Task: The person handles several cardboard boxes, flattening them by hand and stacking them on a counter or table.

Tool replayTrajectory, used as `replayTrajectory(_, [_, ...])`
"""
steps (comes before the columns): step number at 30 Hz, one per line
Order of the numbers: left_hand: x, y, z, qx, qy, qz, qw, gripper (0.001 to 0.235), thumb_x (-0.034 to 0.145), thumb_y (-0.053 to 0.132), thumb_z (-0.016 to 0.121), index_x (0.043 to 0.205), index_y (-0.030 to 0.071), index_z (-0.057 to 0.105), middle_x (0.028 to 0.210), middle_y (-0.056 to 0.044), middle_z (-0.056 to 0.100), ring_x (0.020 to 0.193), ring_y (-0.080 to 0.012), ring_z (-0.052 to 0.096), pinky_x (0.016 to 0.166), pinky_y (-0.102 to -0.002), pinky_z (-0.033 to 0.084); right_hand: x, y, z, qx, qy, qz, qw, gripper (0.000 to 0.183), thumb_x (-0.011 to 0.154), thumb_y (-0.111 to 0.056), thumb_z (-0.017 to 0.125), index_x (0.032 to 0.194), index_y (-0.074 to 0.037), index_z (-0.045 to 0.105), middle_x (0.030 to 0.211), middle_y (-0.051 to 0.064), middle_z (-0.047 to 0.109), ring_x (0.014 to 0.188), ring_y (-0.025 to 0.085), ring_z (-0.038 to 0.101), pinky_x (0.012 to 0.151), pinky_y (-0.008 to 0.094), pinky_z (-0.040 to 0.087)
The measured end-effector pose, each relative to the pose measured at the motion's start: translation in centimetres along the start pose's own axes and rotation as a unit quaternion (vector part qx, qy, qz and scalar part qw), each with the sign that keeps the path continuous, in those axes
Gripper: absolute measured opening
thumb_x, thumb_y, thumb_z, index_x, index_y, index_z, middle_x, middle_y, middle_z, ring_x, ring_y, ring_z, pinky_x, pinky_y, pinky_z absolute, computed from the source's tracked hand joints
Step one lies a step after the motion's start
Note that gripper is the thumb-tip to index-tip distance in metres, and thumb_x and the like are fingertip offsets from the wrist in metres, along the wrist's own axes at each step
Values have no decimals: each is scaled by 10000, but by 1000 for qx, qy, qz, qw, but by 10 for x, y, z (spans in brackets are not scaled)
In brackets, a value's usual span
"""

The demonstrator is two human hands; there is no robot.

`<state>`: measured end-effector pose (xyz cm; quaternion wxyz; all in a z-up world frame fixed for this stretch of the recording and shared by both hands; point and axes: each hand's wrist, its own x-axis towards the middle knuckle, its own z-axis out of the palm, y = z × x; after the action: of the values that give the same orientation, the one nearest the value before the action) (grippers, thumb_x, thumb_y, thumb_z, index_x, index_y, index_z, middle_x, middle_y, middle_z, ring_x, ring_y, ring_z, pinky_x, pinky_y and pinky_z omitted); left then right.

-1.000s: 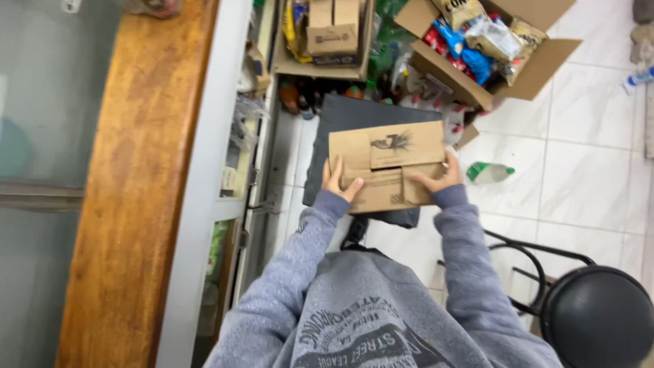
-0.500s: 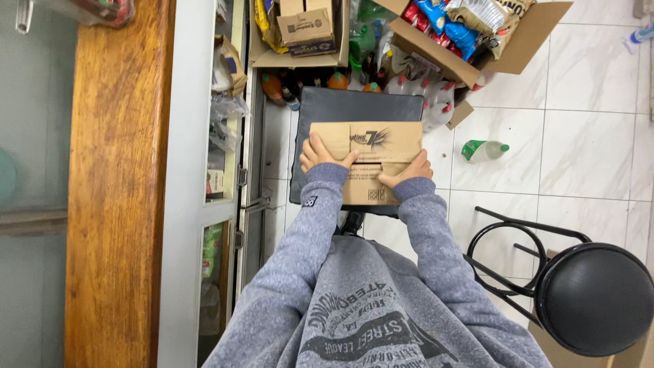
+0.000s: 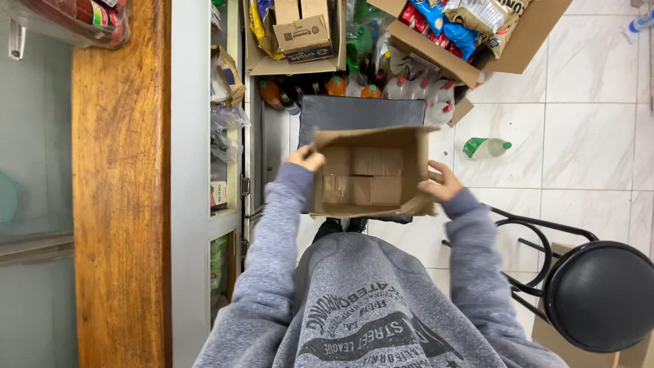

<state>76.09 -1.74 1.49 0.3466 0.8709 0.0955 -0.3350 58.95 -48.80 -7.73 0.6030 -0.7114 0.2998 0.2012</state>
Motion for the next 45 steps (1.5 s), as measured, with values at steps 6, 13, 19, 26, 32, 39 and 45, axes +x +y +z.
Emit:
replayTrajectory(6, [-9,-84,-40,-280,-161,-5,946,1276,1058,846,890,2025,152,431,2061,-338,387,1875,-602,397,1379,-839,507,19,62,-51,260,-230,54,936,1170,1026,-834,622,2042,-310,374,1760,347,625,1430,597,748,1099,830,613])
replayTrajectory(13, [49,-87,-8,-414,-235,22,879,1128,1202,956,498,2014,186,358,2034,-323,379,1804,-585,444,1307,-913,496,-37,42,-1,301,-111,36,946,1217,1068,-981,405,1926,-127,528,1681,332,629,1470,556,684,1214,696,592])
replayTrajectory(19, [68,-39,-12,-415,-234,122,871,817,1344,586,478,1921,10,420,2018,-394,338,1822,-602,337,1423,-832,449,21,42,-13,284,-88,-60,953,854,1153,-622,515,1836,-111,566,1469,244,690,1216,434,752,1032,577,689])
replayTrajectory(26, [160,-106,-6,-502,-162,182,830,734,1342,705,621,1764,108,688,2008,-141,460,1717,-544,572,1385,-782,485,115,28,-71,264,-64,-189,944,465,1266,-169,641,1723,-90,612,1202,138,768,895,286,839,803,432,813])
replayTrajectory(32, [94,-40,-32,-480,-101,197,849,1169,1161,1123,417,2030,342,420,1832,-155,450,1708,-487,543,1398,-773,494,72,-28,-51,266,-57,-156,949,832,1345,-838,396,1877,-206,488,1505,240,851,1192,373,904,970,694,768])
replayTrajectory(39, [8,1,-16,-237,48,158,957,1088,1010,673,1101,1919,312,625,1614,-231,651,1502,-500,804,1348,-649,639,-71,-192,36,-132,75,-55,987,1459,824,-580,1180,1962,-49,437,1834,410,650,1671,633,645,1429,734,532])
replayTrajectory(45, [-64,128,-45,-39,60,-16,997,1790,763,1097,950,2085,347,3,1964,-352,430,1828,-556,517,1549,-709,363,-84,-216,102,-185,211,-107,954,2085,544,-733,1280,2032,-74,-23,1955,434,331,1809,664,472,1569,740,367])
